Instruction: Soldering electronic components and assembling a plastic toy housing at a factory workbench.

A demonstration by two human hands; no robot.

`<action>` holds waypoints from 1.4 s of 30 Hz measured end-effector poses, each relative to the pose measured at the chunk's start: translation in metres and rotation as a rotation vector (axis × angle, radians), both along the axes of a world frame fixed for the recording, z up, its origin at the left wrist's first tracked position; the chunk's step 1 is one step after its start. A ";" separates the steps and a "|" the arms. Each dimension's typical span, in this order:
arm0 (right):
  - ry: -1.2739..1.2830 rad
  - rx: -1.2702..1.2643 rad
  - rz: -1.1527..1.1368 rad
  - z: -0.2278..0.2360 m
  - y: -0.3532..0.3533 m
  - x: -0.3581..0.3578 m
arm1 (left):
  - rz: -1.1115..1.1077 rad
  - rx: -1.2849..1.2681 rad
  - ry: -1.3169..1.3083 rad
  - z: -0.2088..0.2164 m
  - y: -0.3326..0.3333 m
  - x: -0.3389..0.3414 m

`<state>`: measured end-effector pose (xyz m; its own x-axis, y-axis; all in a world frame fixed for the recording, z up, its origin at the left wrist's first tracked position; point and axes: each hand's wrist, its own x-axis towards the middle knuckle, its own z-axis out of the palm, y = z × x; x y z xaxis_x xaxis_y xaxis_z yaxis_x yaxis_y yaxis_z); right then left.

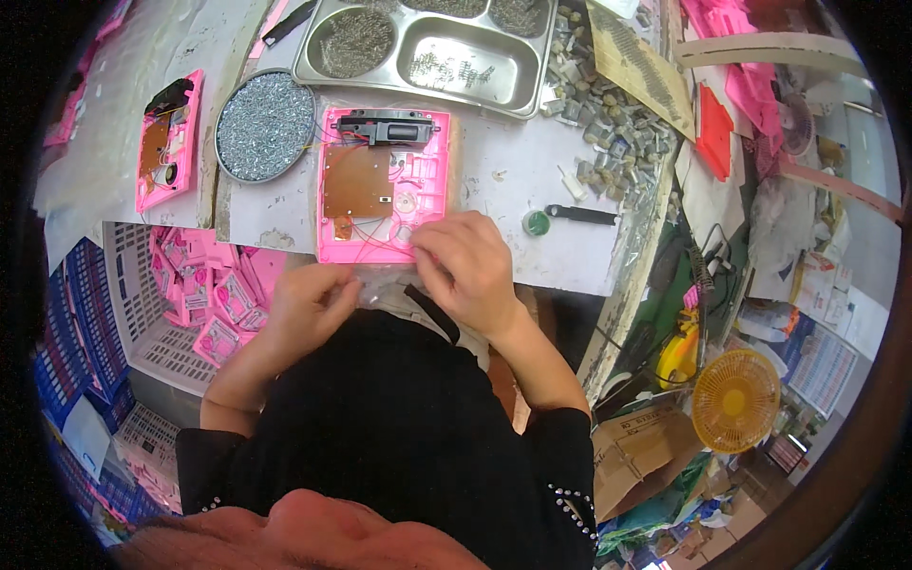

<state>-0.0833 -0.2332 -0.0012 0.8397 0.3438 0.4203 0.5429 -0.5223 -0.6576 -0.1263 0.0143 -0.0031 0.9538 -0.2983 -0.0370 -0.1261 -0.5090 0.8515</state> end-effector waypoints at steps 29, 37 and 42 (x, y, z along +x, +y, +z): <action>-0.083 -0.324 0.064 -0.003 0.080 -0.007 | -0.268 0.125 -0.203 -0.054 0.044 -0.053; -0.095 -0.265 0.056 0.001 0.058 -0.012 | -0.136 0.011 -0.120 -0.030 0.066 -0.036; -0.109 -0.258 0.066 -0.004 0.056 -0.012 | 0.123 0.074 -0.181 -0.023 0.086 -0.024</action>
